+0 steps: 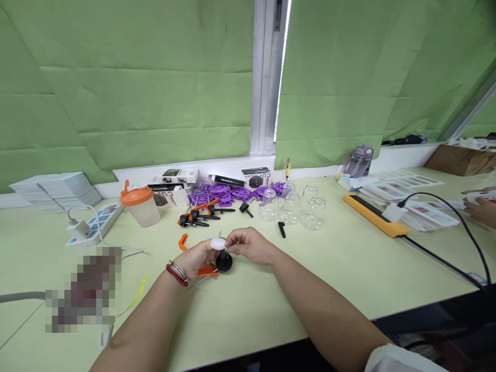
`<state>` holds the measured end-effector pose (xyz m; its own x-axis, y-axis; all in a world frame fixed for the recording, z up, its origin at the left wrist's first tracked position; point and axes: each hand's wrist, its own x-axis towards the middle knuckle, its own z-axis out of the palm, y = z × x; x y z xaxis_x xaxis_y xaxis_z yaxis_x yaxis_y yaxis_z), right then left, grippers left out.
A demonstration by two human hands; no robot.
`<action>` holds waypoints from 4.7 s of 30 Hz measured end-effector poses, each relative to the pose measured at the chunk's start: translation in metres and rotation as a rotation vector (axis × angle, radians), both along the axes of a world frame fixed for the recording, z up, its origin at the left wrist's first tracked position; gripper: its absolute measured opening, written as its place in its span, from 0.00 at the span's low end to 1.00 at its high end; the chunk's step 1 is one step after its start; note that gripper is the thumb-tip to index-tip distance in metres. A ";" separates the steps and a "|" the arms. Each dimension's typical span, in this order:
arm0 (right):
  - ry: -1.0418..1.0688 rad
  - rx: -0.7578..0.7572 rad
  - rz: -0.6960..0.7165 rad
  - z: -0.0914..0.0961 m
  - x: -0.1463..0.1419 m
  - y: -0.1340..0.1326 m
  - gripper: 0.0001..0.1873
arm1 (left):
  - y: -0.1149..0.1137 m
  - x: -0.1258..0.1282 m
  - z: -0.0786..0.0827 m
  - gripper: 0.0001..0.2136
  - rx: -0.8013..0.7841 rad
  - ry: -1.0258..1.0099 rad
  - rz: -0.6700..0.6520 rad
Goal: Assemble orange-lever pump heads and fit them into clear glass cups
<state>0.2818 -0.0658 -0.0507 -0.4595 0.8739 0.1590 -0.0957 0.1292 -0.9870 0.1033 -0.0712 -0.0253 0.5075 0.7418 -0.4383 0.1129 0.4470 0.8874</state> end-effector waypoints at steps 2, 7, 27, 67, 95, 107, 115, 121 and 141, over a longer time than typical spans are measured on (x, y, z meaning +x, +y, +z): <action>-0.012 0.025 0.017 -0.002 0.000 0.002 0.10 | -0.001 0.001 0.002 0.22 0.010 -0.001 -0.011; -0.042 0.002 0.102 -0.003 0.001 0.006 0.10 | -0.003 0.003 0.006 0.20 0.024 0.005 -0.014; -0.205 0.158 0.145 0.007 0.005 0.012 0.07 | -0.002 0.005 0.008 0.20 0.006 0.061 -0.035; -0.082 0.111 0.058 -0.010 0.000 0.011 0.14 | 0.000 0.003 0.006 0.17 0.018 0.040 -0.044; -0.109 0.217 0.040 -0.010 0.000 0.011 0.10 | 0.003 0.003 0.005 0.18 -0.025 0.028 -0.016; -0.385 0.276 0.101 0.009 0.009 0.000 0.09 | 0.002 0.004 0.007 0.19 -0.006 0.059 -0.052; -0.375 0.347 0.129 0.011 0.010 0.003 0.08 | 0.003 0.005 0.007 0.17 -0.018 0.083 -0.024; -0.484 0.581 0.121 0.014 0.010 0.004 0.05 | 0.004 0.006 0.007 0.19 -0.023 0.047 -0.047; -0.605 0.640 0.037 0.016 0.012 0.001 0.04 | 0.030 0.008 0.004 0.21 -0.108 0.087 -0.286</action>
<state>0.2937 -0.0646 -0.0348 -0.6493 0.6837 0.3331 0.4051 0.6816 -0.6093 0.1115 -0.0413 -0.0210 0.6465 0.5209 -0.5575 0.3209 0.4773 0.8180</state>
